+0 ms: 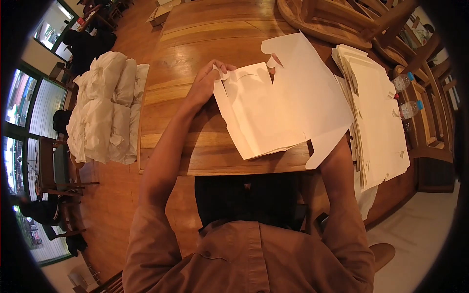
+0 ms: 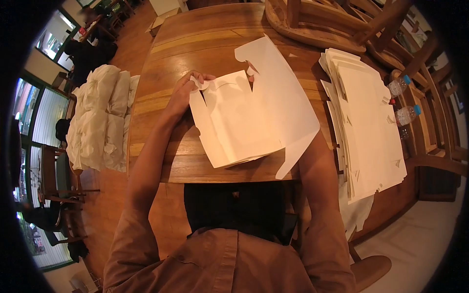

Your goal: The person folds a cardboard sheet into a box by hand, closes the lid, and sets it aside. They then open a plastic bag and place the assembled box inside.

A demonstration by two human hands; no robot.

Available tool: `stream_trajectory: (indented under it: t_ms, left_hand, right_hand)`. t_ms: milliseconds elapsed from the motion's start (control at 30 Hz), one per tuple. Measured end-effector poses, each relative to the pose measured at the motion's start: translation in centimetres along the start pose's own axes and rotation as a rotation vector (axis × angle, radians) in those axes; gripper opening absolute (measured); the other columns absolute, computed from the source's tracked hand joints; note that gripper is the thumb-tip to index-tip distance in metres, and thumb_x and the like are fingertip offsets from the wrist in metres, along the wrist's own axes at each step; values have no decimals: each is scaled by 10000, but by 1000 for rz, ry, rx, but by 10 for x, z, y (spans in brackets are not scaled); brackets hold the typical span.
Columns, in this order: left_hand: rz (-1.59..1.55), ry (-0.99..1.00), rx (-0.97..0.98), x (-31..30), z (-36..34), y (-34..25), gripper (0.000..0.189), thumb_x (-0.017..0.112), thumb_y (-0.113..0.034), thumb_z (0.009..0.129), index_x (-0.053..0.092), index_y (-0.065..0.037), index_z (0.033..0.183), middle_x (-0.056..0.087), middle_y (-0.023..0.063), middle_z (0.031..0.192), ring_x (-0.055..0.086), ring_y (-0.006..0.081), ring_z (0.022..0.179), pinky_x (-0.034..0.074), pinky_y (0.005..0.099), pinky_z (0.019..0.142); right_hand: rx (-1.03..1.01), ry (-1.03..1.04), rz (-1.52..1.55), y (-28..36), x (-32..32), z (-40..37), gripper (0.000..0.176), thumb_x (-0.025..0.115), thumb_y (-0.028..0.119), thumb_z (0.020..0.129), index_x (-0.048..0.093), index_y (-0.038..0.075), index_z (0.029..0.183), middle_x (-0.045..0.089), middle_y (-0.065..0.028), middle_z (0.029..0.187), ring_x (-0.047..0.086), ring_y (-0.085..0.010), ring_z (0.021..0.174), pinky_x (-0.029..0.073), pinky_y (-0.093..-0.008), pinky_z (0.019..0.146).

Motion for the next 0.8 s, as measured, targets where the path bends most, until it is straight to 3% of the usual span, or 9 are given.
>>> stream_trajectory:
  t_ms: [367, 467, 567, 667, 733, 767, 800]
  left_hand:
    - [-56, 84, 88, 6, 0, -6, 64, 405, -109, 861, 432, -76, 908, 614, 212, 1203, 596, 244, 1068, 496, 369, 934]
    - [23, 101, 89, 11, -3, -9, 74, 401, -107, 841, 410, -83, 911, 613, 222, 1205, 600, 251, 1056, 502, 373, 927]
    - [53, 111, 135, 12, -3, -7, 69, 403, -151, 895, 405, -84, 911, 617, 216, 1202, 598, 222, 1029, 508, 350, 887]
    - [149, 58, 139, 9, -1, -3, 153, 406, -227, 962, 398, -85, 906, 619, 203, 1190, 591, 182, 999, 508, 327, 841]
    - [45, -30, 98, 5, 0, 0, 354, 392, -393, 1032, 466, -58, 942, 634, 170, 1113, 591, 153, 957, 504, 310, 809]
    - [45, -29, 97, 5, 0, 0, 354, 392, -393, 1032, 466, -58, 942, 634, 170, 1113, 591, 153, 957, 504, 310, 809]
    - [72, -69, 60, 3, -1, 1, 481, 377, -491, 1030, 508, -30, 990, 635, 156, 1070, 602, 157, 916, 510, 314, 797]
  right_hand:
    - [-100, -10, -117, -19, -5, 22, 382, 589, 278, 983, 614, 58, 1295, 677, 9, 1049, 601, -69, 867, 489, -243, 753]
    - [-52, 25, -125, -3, 1, 6, 346, 625, 263, 968, 644, 46, 1236, 679, 6, 1012, 603, -71, 853, 493, -255, 755]
    - [-9, -115, -219, 14, 8, -7, 236, 680, 196, 929, 693, 27, 1093, 684, 2, 918, 607, -65, 811, 493, -257, 739]
    - [41, 23, -204, -10, -3, 12, 206, 678, 154, 915, 705, 30, 1077, 685, 3, 903, 607, -63, 795, 497, -261, 734]
    - [43, 67, -186, -13, -6, 15, 232, 681, 109, 888, 713, 30, 1104, 697, -1, 916, 622, -67, 802, 504, -261, 754]
    - [12, 60, -155, -14, -8, 14, 295, 731, 135, 860, 697, 31, 1134, 694, -4, 957, 618, -75, 832, 494, -256, 774]
    - [-18, 52, -125, -12, -9, 12, 369, 780, 162, 833, 681, 32, 1164, 691, -8, 998, 615, -83, 862, 483, -251, 794]
Point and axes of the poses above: each hand's wrist, its own z-axis towards the middle knuckle, its own x-axis out of the palm, y = z × x, the point moved 6 cm from there along z, towards the middle knuckle
